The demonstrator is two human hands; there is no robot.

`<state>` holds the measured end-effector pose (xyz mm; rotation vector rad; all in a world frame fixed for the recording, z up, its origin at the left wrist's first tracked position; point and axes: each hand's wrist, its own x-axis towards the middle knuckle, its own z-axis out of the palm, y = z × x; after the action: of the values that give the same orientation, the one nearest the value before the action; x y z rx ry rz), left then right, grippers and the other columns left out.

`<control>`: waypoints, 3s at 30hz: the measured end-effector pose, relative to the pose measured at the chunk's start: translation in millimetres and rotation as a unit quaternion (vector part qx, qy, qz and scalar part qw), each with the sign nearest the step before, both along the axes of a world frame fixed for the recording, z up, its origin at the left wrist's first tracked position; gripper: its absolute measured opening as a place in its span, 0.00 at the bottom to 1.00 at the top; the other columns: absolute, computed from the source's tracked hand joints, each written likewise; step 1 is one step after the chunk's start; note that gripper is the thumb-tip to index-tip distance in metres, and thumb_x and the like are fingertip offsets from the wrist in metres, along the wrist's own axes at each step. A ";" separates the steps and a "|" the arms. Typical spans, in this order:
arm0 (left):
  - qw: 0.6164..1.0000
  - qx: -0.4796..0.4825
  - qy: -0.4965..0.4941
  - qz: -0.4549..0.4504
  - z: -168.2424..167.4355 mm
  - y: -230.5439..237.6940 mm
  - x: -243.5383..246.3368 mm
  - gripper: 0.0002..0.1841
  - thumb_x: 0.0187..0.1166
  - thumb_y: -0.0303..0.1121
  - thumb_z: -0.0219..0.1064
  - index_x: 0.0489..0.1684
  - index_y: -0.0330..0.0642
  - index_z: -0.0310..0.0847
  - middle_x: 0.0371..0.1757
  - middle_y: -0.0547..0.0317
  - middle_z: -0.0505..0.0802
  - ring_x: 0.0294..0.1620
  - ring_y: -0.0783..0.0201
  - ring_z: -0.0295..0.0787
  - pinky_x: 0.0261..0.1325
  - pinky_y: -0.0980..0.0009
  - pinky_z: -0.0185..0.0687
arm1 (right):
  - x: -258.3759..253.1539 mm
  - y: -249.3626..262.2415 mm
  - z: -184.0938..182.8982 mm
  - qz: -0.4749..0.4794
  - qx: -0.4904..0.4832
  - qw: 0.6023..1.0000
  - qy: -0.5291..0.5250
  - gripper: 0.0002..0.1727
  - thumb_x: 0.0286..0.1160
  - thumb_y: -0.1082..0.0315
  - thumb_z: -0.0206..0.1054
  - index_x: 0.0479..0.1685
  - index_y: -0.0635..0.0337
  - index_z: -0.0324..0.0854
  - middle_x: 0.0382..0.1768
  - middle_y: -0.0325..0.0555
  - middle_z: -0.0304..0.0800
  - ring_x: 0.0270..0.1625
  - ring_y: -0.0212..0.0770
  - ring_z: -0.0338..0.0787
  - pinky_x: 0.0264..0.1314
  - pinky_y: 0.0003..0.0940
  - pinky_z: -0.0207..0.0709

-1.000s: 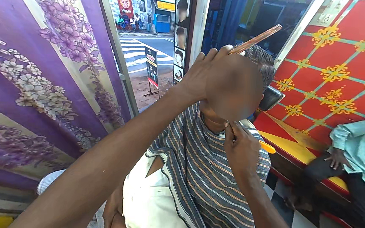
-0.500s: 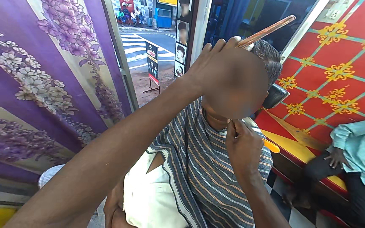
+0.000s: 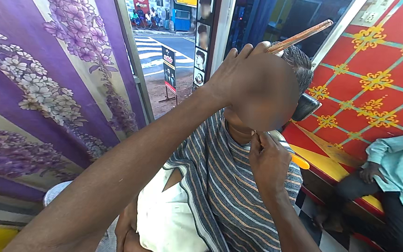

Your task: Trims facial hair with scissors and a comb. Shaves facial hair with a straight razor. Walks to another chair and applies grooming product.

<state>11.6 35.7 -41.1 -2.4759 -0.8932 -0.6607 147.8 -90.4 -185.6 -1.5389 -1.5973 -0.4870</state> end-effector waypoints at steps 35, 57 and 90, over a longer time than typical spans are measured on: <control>0.993 0.091 -0.019 -0.070 -11.1 8.0 -14.3 0.59 0.50 0.59 0.86 0.92 0.54 0.60 0.85 0.43 0.71 0.64 0.43 0.80 0.53 0.52 0.75 | 10.6 6.4 5.8 0.013 0.030 0.999 -0.004 0.13 0.84 0.67 0.64 0.56 0.59 0.92 0.43 0.50 0.96 0.45 0.50 0.95 0.44 0.47 0.87; 0.984 0.157 -0.009 -0.089 -13.6 4.8 -20.7 0.47 0.66 0.62 0.75 0.89 0.54 0.67 0.83 0.44 0.75 0.58 0.46 0.82 0.50 0.55 0.73 | 14.6 5.0 16.9 0.038 -0.034 0.999 0.014 0.11 0.80 0.66 0.67 0.51 0.56 0.93 0.39 0.46 0.95 0.37 0.46 0.94 0.36 0.48 0.85; 0.984 0.151 -0.015 -0.091 -10.9 3.9 -19.7 0.46 0.65 0.61 0.76 0.88 0.54 0.68 0.82 0.44 0.77 0.60 0.46 0.83 0.50 0.55 0.74 | 21.9 5.3 11.5 0.051 0.032 0.998 0.017 0.12 0.81 0.65 0.66 0.53 0.57 0.93 0.41 0.45 0.95 0.35 0.41 0.92 0.35 0.39 0.85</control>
<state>-8.1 39.6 -52.0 -2.2922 -0.5331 -0.8310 169.6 -85.1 -174.1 -1.4047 -1.6095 -0.4478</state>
